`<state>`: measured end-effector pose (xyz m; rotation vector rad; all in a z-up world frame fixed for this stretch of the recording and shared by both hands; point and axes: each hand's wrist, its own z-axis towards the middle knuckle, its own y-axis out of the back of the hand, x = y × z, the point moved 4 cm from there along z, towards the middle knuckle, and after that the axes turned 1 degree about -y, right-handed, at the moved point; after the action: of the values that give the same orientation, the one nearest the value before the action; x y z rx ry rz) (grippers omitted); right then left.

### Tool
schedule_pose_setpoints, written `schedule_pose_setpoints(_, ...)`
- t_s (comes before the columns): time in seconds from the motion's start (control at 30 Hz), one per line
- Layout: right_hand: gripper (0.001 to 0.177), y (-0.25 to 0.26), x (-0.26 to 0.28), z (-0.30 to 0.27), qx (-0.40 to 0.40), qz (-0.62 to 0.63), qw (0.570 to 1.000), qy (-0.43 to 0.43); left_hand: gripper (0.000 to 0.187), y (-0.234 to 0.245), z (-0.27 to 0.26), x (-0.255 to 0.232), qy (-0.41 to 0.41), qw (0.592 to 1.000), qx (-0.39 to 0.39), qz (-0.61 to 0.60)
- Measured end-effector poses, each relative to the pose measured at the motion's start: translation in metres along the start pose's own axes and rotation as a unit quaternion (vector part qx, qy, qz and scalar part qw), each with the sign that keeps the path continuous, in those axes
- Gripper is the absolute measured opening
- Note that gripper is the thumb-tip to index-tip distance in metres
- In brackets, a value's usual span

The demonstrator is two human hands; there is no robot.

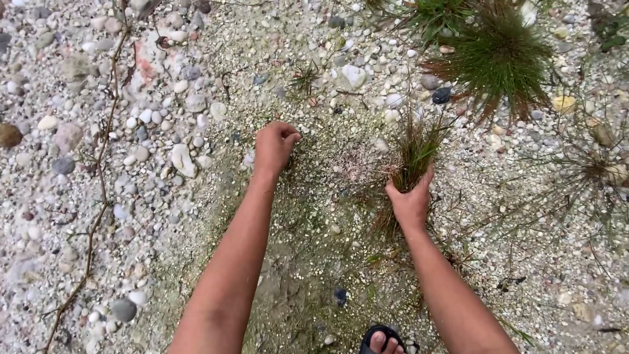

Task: The person is pulling weeds from a gravel-covered ground by hand and then carrying the collected weeds away.

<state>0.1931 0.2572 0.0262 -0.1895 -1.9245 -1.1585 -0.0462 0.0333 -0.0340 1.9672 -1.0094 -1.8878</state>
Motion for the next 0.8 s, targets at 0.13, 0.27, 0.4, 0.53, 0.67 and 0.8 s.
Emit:
schedule_pose_setpoints(0.13,0.095,0.002,0.008,0.0,0.002,-0.005,1.0,-0.005,0.006,0.014,0.003,0.008,0.021,0.998,-0.046,-0.023)
schedule_pose_setpoints(0.27,0.094,0.0,-0.003,0.001,-0.003,-0.007,1.0,0.008,0.012,0.003,0.004,0.021,-0.016,1.0,-0.016,0.014)
schedule_pose_setpoints(0.4,0.092,0.0,0.001,0.002,0.004,-0.007,1.0,0.005,0.021,-0.039,0.002,0.04,-0.086,0.988,0.029,0.127)
schedule_pose_setpoints(0.53,0.093,0.001,-0.002,0.007,0.011,0.004,1.0,-0.001,0.012,-0.027,-0.015,0.016,-0.115,0.968,-0.027,0.223)
schedule_pose_setpoints(0.67,0.095,0.0,-0.017,0.009,0.013,-0.001,1.0,0.002,0.009,-0.031,-0.007,0.038,-0.113,0.963,-0.056,0.239)
schedule_pose_setpoints(0.8,0.093,0.001,-0.008,0.008,0.009,-0.002,1.0,0.015,0.01,0.002,-0.004,0.027,-0.092,0.992,-0.06,0.06)
